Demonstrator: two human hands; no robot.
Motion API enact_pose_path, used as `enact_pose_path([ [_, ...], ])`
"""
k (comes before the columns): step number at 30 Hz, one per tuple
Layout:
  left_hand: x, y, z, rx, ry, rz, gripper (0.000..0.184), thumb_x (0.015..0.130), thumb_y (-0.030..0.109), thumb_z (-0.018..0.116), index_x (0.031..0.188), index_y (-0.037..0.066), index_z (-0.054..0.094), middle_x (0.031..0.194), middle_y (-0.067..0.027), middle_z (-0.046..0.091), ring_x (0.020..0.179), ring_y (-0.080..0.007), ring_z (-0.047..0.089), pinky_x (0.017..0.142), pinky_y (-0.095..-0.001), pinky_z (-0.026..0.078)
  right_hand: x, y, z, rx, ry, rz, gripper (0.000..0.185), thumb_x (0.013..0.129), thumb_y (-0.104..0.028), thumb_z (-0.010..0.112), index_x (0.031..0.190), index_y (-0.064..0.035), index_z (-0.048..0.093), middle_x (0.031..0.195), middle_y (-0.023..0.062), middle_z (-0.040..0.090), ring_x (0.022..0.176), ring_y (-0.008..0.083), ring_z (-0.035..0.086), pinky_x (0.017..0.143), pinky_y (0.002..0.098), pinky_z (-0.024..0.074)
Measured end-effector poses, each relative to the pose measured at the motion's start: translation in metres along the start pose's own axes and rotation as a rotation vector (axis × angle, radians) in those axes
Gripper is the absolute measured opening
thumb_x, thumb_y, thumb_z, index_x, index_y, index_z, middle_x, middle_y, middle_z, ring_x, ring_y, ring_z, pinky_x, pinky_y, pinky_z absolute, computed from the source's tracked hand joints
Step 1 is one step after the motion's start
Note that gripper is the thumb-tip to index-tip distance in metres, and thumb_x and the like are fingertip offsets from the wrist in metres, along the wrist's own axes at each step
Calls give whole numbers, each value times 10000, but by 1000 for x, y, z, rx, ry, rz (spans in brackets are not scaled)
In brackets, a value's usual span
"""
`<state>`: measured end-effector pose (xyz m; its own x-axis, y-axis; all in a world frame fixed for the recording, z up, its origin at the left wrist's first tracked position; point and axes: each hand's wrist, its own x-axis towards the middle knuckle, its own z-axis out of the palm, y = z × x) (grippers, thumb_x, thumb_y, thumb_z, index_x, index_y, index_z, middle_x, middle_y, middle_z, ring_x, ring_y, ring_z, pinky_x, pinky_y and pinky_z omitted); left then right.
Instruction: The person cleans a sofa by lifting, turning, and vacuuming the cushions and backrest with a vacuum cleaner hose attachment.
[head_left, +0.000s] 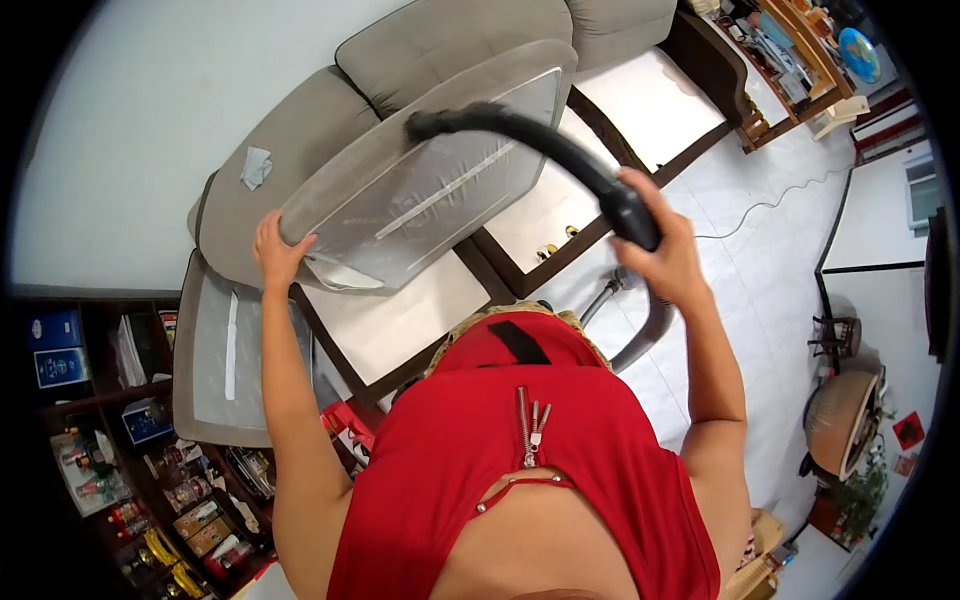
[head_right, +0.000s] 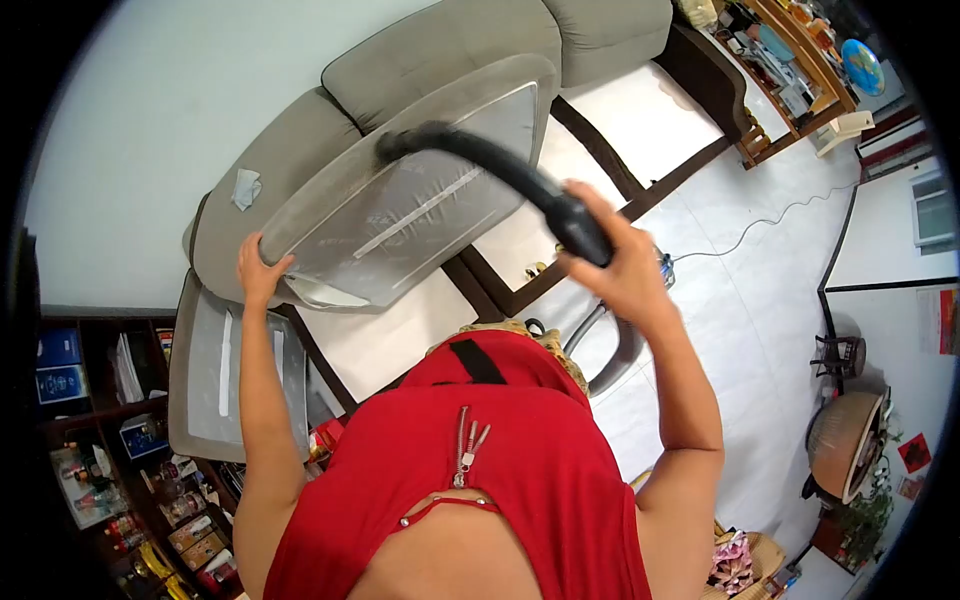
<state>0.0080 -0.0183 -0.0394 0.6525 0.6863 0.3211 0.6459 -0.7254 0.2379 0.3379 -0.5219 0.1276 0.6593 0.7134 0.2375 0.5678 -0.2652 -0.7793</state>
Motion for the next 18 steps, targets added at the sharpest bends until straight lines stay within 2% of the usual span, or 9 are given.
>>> enact_pose_path([
  [1, -1, -1, 1, 2, 11, 6, 853, 672, 498, 842, 1356, 116, 504, 1419, -81, 513, 1363, -301, 412, 1112, -470, 306, 1, 7, -8, -28, 67, -2, 727, 722, -135, 755, 1412, -174, 531, 1093, 131, 699, 905, 208, 695, 822, 326, 521],
  [3, -3, 0, 2, 9, 25, 19, 852, 669, 479, 849, 1353, 101, 508, 1415, -94, 515, 1353, -307, 423, 1108, -464, 320, 1, 16, -25, 31, 93, 242, 726, 725, -118, 745, 1416, -173, 529, 1056, 117, 695, 902, 171, 677, 825, 308, 513],
  [5, -4, 1, 0, 27, 35, 33, 859, 662, 444, 865, 1353, 75, 513, 1411, -120, 519, 1339, -319, 437, 1105, -457, 340, 2, 30, -30, -12, 204, 188, 725, 725, -104, 724, 1420, -152, 524, 989, 107, 689, 853, 167, 661, 812, 301, 516],
  [7, -3, -1, 1, 30, 32, 25, 850, 666, 467, 853, 1351, 99, 509, 1409, -97, 518, 1352, -310, 422, 1110, -463, 318, 3, 31, -31, -12, 246, 163, 727, 723, -101, 715, 1423, -142, 521, 987, 107, 684, 852, 168, 656, 812, 299, 512],
  [10, 0, -2, 0, 16, 18, 18, 845, 670, 472, 848, 1352, 111, 505, 1403, -91, 518, 1355, -306, 416, 1112, -464, 310, -2, 12, -25, 29, 133, 130, 737, 709, -120, 717, 1420, -135, 524, 996, 113, 678, 848, 153, 653, 794, 285, 508],
  [11, 1, -3, 0, 8, 9, 20, 844, 670, 469, 848, 1353, 111, 505, 1401, -93, 519, 1354, -307, 416, 1112, -463, 311, -4, 3, -21, 55, 50, 120, 748, 694, -136, 741, 1412, -134, 530, 1075, 117, 695, 862, 170, 680, 780, 289, 524],
  [13, 6, -6, 1, -17, 6, 20, 844, 672, 469, 847, 1353, 107, 503, 1395, -98, 521, 1351, -310, 417, 1109, -465, 318, -5, -4, 5, 41, -34, -157, 762, 685, -153, 764, 1410, -147, 530, 1091, 128, 713, 829, 215, 714, 722, 322, 549],
  [15, 9, -5, 4, -31, -10, 6, 848, 673, 471, 846, 1355, 103, 502, 1395, -102, 520, 1350, -314, 417, 1106, -468, 325, -1, -22, 29, 14, -119, -343, 757, 689, -178, 781, 1403, -164, 531, 1121, 157, 705, 816, 279, 724, 701, 360, 566],
  [18, 16, 1, 0, -19, -33, -14, 857, 672, 473, 847, 1361, 98, 502, 1407, -106, 514, 1353, -319, 414, 1104, -470, 332, 5, -42, 48, -89, -370, -131, 722, 702, -174, 787, 1382, -194, 546, 1110, 165, 691, 885, 318, 715, 767, 383, 581],
])
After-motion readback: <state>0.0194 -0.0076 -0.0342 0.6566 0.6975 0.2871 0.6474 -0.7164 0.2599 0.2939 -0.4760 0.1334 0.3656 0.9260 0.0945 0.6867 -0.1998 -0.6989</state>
